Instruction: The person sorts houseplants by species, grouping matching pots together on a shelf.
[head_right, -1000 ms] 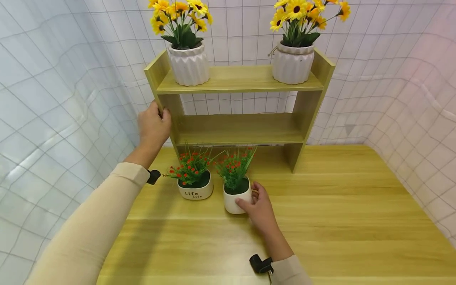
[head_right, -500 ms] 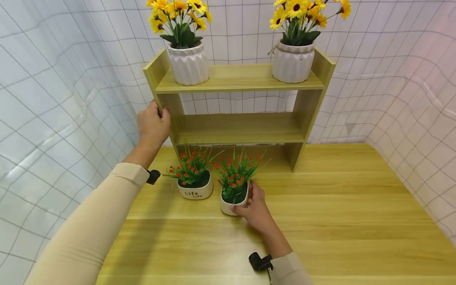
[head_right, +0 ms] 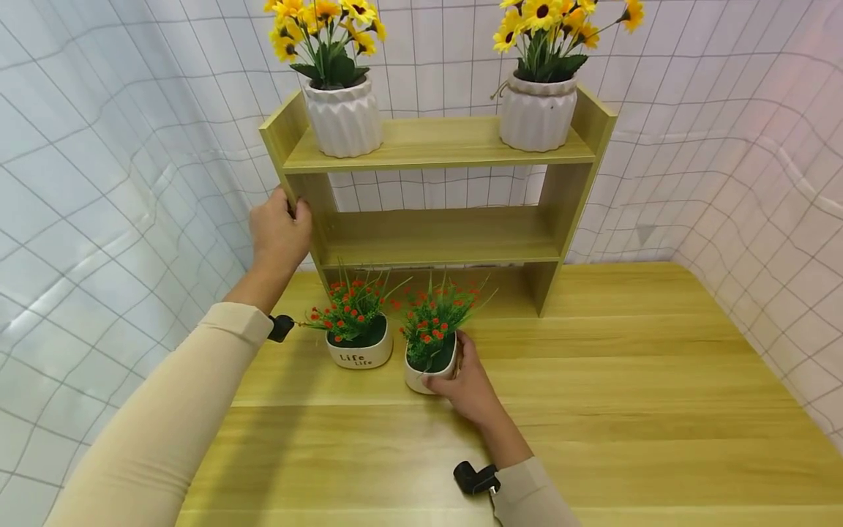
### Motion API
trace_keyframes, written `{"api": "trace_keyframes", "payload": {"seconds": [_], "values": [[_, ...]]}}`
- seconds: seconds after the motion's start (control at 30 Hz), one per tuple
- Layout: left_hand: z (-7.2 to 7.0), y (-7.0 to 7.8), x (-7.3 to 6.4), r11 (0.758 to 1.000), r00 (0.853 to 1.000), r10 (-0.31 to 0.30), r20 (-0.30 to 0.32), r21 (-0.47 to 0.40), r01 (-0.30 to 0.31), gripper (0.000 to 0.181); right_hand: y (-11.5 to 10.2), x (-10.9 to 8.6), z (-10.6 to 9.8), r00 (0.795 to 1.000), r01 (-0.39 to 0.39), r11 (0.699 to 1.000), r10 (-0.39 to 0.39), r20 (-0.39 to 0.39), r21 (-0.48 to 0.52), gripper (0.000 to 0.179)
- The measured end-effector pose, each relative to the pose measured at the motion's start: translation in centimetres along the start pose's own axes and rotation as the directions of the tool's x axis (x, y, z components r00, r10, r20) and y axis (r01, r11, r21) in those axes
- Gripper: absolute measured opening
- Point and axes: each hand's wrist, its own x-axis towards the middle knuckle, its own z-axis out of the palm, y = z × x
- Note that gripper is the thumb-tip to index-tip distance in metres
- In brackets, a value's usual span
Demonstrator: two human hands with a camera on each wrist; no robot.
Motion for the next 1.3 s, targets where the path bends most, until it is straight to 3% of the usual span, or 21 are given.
{"api": "trace_keyframes", "payload": {"seconds": [0.2, 0.6, 0.93, 1.1, 1.3], "values": [[0.1, -0.1, -0.1, 1.000, 1.000, -0.011, -0.003, 0.007, 0.011, 0.025, -0.1, -0.1, -0.1, 1.000, 0.011, 0.997, -0.009, -0.026, 0.075, 0.097], [0.0, -0.2, 0.0, 1.000, 1.000, -0.009, 0.001, 0.016, 0.009, 0.025, -0.4, -0.1, -0.2, 1.000, 0.013, 1.000, -0.012, -0.022, 0.021, 0.095], [0.0, -0.1, 0.0, 1.000, 1.000, -0.018, 0.013, 0.012, 0.018, 0.026, -0.8, -0.7, -0.8, 0.997, -0.005, 1.000, 0.004, -0.077, -0.016, 0.096], [0.0, 0.1, -0.1, 1.000, 1.000, -0.015, 0.009, 0.014, 0.015, 0.026, -2.1, -1.7, -1.3, 0.991, 0.054, 0.995, -0.063, -0.117, -0.080, 0.099], [-0.1, 0.2, -0.1, 1.000, 1.000, -0.011, 0.004, 0.016, 0.011, 0.025, -4.6, -2.1, -1.9, 0.966, 0.191, 0.977, -0.205, -0.157, -0.095, 0.094]]}}
